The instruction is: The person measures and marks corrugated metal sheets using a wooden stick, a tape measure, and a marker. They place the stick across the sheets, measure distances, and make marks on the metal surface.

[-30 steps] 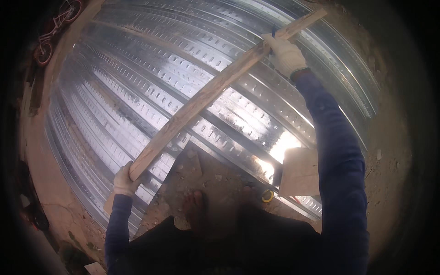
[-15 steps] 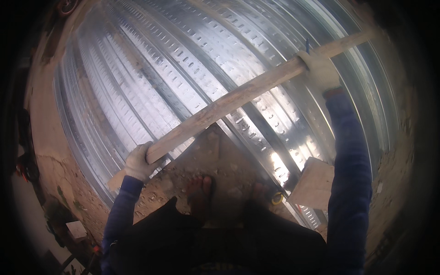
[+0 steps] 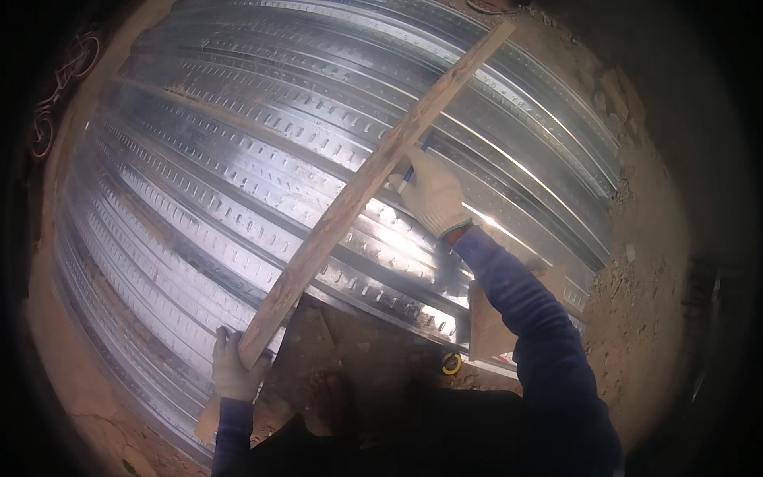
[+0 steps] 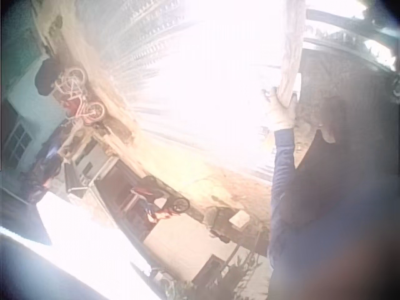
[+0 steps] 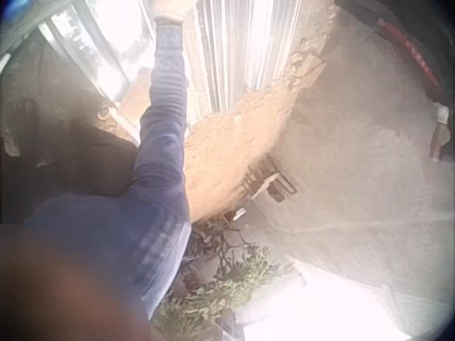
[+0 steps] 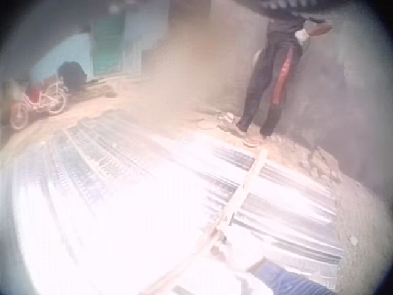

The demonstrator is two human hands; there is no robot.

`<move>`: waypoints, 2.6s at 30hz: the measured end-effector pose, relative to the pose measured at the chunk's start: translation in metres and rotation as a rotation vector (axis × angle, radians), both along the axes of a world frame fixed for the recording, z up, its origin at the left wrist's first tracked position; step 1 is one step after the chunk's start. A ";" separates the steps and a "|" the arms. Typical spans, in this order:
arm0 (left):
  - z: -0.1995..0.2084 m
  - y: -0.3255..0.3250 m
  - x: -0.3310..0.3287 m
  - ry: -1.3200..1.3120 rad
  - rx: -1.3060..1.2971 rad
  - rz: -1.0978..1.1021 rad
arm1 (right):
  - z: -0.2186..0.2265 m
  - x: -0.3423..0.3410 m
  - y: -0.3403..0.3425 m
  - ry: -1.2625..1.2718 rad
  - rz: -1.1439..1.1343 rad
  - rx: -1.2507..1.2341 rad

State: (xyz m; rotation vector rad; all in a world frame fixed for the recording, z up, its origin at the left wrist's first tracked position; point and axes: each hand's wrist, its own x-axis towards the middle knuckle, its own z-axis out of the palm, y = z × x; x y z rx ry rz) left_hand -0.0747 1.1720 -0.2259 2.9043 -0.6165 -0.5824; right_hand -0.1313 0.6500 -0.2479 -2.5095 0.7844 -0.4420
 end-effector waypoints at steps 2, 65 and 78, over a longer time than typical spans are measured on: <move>-0.018 0.018 -0.008 -0.083 -0.031 -0.029 | 0.018 -0.010 0.039 0.166 -0.194 0.387; -0.010 0.007 0.001 0.013 0.031 0.051 | 0.022 -0.044 0.130 0.127 0.255 0.762; -0.018 0.015 0.002 0.014 -0.015 0.038 | 0.020 -0.024 0.146 0.139 0.298 0.729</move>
